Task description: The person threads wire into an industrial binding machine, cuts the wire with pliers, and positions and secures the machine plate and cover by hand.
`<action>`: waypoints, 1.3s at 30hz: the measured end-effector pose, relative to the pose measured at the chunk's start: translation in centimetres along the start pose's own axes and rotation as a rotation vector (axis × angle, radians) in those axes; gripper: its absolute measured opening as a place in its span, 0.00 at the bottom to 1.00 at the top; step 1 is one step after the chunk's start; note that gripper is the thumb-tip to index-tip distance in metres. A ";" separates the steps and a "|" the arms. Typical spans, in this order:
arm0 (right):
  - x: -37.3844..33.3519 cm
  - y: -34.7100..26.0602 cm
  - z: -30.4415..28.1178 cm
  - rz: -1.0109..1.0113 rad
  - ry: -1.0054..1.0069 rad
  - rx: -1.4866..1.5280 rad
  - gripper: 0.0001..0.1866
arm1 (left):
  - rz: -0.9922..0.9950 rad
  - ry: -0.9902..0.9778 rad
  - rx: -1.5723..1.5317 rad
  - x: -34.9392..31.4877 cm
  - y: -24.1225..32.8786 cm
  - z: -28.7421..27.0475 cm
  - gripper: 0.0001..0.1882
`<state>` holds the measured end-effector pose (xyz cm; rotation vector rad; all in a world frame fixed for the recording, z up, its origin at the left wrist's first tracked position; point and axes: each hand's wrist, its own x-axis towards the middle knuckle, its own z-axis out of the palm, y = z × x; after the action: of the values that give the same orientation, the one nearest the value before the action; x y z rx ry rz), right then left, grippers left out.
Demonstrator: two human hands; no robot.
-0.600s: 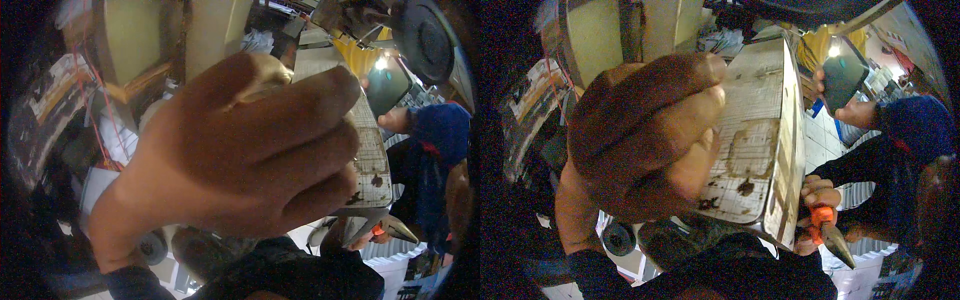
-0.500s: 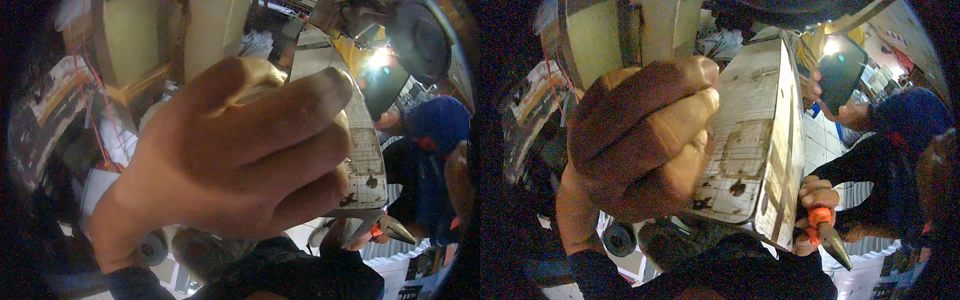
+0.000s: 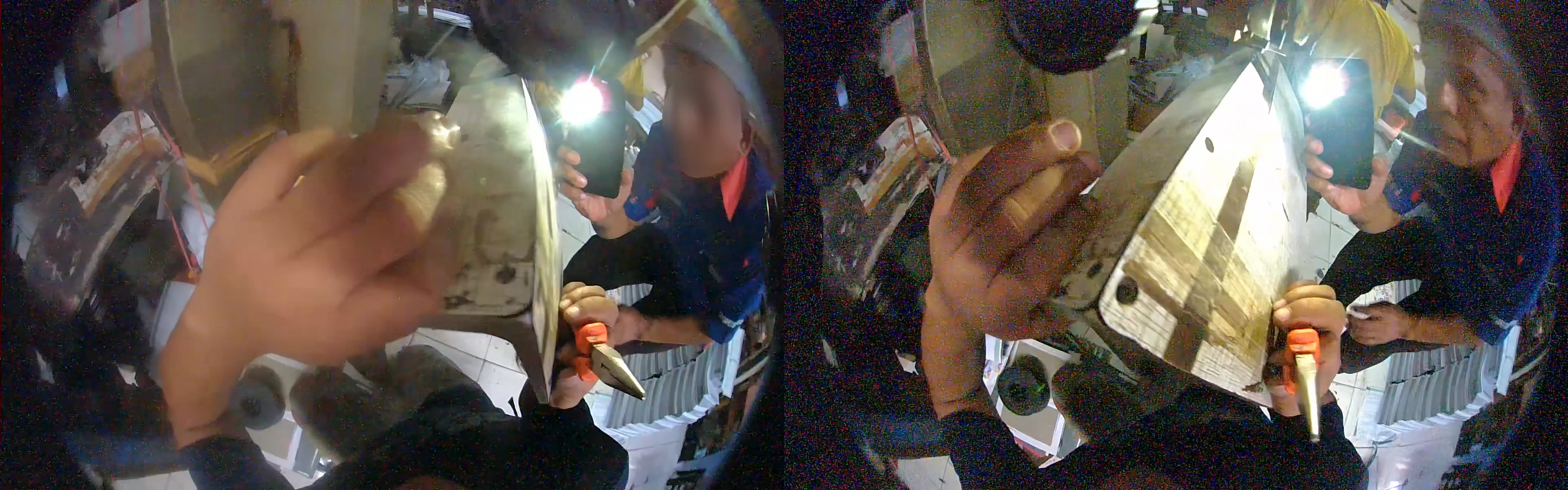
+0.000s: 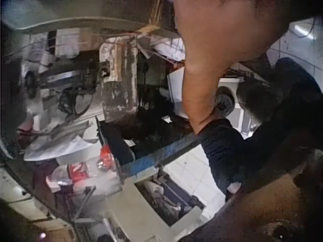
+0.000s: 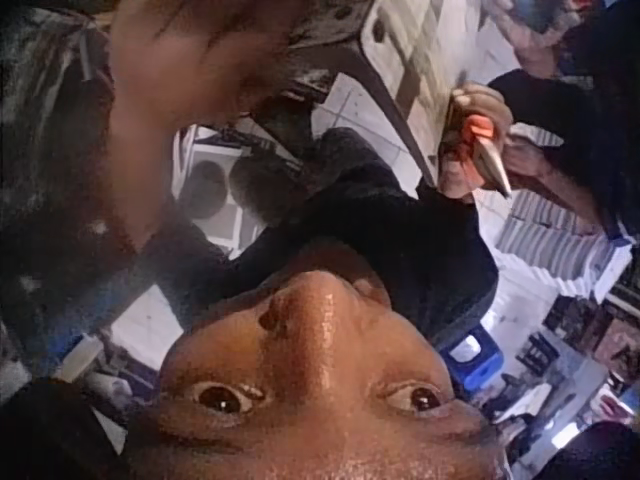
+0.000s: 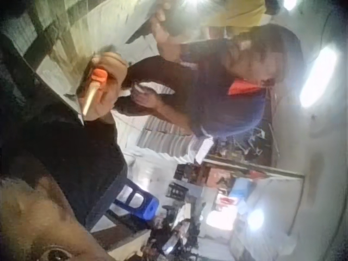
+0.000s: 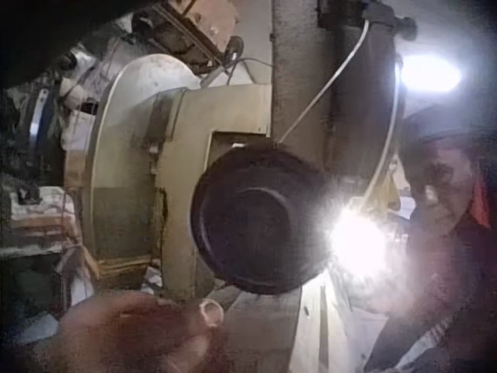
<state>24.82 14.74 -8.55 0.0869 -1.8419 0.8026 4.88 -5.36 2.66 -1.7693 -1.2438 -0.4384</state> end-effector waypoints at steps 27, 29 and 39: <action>7.0 14.5 -3.7 -1.045 0.102 -0.453 0.19 | -0.262 -0.287 0.351 2.1 2.6 -2.3 0.22; 6.0 15.4 -3.7 -1.083 0.144 -0.418 0.20 | -0.282 -0.357 0.371 2.4 3.7 -2.2 0.21; 2.4 16.8 -6.2 -0.805 -0.080 -0.193 0.18 | -0.410 -0.507 0.478 2.4 7.4 -1.7 0.22</action>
<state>21.79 31.93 -13.40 0.6934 -1.7319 0.0581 12.73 -6.05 1.83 -1.2438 -1.8984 0.1013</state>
